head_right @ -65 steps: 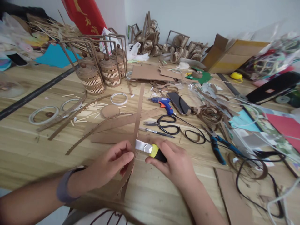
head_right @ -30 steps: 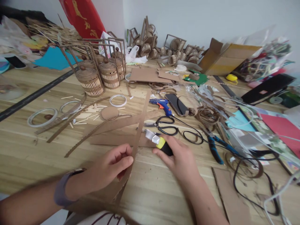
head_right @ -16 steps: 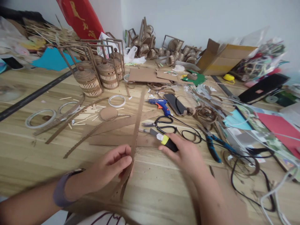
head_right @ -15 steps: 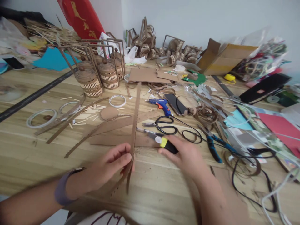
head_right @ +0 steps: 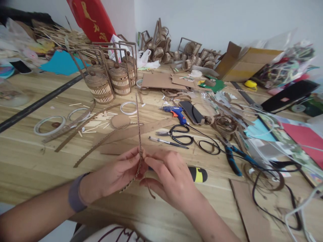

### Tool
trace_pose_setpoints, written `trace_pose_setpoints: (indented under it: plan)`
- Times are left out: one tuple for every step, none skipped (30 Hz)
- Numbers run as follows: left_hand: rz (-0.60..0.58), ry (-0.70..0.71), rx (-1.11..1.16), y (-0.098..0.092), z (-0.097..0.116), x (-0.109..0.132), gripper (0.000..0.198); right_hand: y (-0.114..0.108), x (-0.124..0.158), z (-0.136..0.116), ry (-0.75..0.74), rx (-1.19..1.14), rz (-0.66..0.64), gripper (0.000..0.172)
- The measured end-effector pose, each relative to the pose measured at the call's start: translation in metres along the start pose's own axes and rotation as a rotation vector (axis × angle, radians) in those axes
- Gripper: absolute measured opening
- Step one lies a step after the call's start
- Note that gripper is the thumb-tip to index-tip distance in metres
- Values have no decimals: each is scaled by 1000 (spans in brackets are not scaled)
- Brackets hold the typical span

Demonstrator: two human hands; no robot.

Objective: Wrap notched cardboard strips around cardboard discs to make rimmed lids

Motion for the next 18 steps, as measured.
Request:
trace_pose_setpoints:
  plan:
    - [-18,-14,14,1,-2,0,38,-1,-2,-5,-21,-19,34,29]
    - [-34,-28,16,1,-5,0,37,-1,-4,-9,-40,-32,52,22]
    - [-48,-38,7,1,-6,0,37,-2,-6,-11,-55,-43,62,18]
    - [-59,-47,-19,1,-8,0,37,-3,-7,-13,-69,-46,64,16]
    - [-68,-47,-63,1,-8,1,37,-4,-8,-14,-83,-39,67,16]
    - [-72,-36,-118,1,-7,1,38,-4,-8,-15,-100,-19,68,16]
    - [-72,-20,-173,1,-6,2,39,-4,-8,-15,-117,10,63,16]
    - [-62,3,-226,0,-3,3,41,-2,-8,-16,-130,41,52,17]
    - [-51,29,-275,0,0,3,43,0,-7,-16,-139,68,46,17]
    - [-51,53,-313,0,3,4,44,1,-6,-15,-139,81,44,17]
    - [-64,71,-339,1,5,4,45,3,-6,-15,-128,75,48,17]
    - [-90,73,-364,3,7,4,45,4,-5,-13,-107,48,55,18]
    - [-122,65,-394,5,8,4,46,5,-6,-11,-75,7,63,18]
    - [-153,47,-424,6,7,3,47,5,-6,-9,-37,-42,67,19]
    - [-175,23,-453,7,6,3,47,7,-6,-6,6,-93,61,19]
    - [-183,4,-485,7,6,2,46,8,-6,-3,50,-138,52,19]
    - [-181,-9,-524,6,5,2,43,8,-6,0,90,-174,48,18]
    - [-179,-13,-563,5,5,2,40,9,-5,3,121,-196,48,18]
Point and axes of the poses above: each hand's wrist, its own x-axis away from the middle knuckle, its own y-axis out of the palm, z = x × y, the point moved 6 cm from there along -x, towards the middle knuckle, and after that the axes turned 7 degrees about y, right-handed, at the moved point
